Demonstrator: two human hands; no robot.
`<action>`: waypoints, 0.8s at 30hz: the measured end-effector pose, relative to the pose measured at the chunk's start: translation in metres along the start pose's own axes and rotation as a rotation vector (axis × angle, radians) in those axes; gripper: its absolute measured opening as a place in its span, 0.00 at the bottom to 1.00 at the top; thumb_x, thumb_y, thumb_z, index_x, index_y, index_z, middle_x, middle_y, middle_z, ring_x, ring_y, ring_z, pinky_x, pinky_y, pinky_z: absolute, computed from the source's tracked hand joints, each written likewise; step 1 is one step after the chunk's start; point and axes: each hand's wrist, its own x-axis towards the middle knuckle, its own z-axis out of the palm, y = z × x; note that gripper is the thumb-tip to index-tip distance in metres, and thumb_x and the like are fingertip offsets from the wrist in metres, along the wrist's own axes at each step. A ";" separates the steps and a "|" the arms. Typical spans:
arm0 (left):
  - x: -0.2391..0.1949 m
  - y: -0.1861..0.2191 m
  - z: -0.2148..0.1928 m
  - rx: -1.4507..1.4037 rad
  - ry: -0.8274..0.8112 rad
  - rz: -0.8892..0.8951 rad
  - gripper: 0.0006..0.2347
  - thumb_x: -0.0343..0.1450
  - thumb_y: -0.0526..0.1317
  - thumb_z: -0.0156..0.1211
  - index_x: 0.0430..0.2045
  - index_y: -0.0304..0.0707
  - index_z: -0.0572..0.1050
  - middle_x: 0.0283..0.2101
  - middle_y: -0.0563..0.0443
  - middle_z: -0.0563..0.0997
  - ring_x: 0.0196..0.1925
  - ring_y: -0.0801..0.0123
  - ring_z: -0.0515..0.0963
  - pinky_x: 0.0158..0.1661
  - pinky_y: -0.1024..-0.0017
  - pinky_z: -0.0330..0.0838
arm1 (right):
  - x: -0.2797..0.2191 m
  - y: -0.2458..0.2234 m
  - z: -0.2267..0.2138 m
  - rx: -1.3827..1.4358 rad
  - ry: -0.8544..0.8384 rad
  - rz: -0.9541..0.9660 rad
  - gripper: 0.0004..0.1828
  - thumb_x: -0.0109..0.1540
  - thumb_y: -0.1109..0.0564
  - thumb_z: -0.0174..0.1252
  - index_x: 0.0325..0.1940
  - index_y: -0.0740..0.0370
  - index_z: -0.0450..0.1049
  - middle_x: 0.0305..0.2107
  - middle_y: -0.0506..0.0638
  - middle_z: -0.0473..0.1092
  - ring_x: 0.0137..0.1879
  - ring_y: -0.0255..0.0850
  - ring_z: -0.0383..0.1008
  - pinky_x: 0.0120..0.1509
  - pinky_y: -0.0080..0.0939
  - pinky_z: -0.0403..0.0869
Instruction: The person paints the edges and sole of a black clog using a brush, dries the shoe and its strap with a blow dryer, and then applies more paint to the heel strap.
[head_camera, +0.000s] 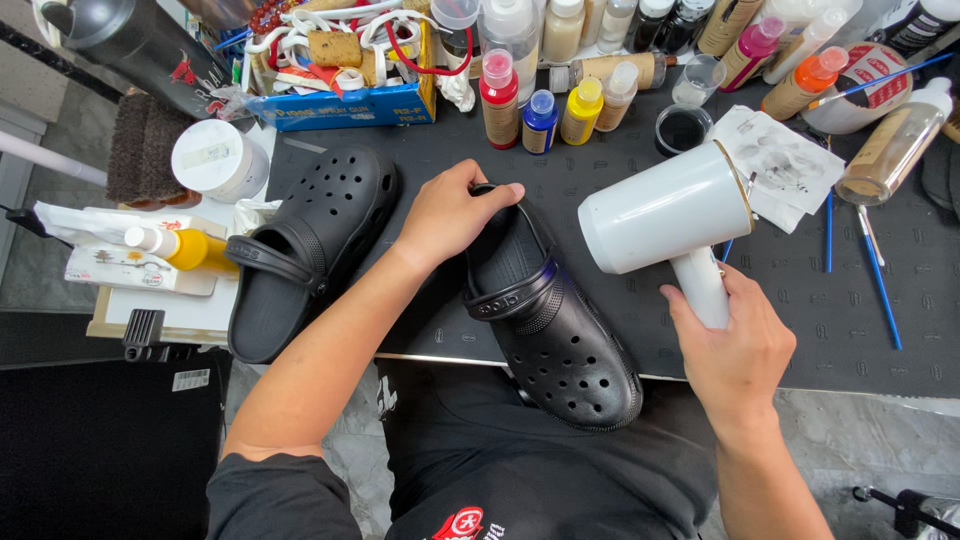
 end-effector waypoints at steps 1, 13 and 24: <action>0.001 0.000 0.000 0.006 0.002 0.000 0.23 0.63 0.60 0.66 0.23 0.33 0.75 0.30 0.42 0.83 0.35 0.56 0.83 0.40 0.63 0.74 | 0.001 -0.001 0.001 0.001 -0.002 0.004 0.25 0.59 0.54 0.77 0.52 0.69 0.76 0.43 0.57 0.77 0.45 0.50 0.80 0.51 0.45 0.77; 0.000 -0.005 0.008 0.165 0.033 0.042 0.26 0.65 0.63 0.61 0.31 0.33 0.76 0.39 0.38 0.79 0.45 0.49 0.79 0.46 0.59 0.72 | 0.004 0.000 -0.007 0.081 -0.048 -0.067 0.25 0.61 0.53 0.75 0.55 0.70 0.75 0.42 0.58 0.76 0.42 0.49 0.79 0.46 0.41 0.76; -0.003 0.016 -0.002 0.340 0.024 -0.020 0.28 0.63 0.66 0.61 0.32 0.35 0.78 0.40 0.42 0.80 0.44 0.49 0.81 0.43 0.54 0.74 | 0.010 -0.011 -0.026 0.026 0.019 -0.142 0.20 0.59 0.59 0.77 0.49 0.71 0.78 0.33 0.60 0.75 0.35 0.49 0.77 0.40 0.40 0.73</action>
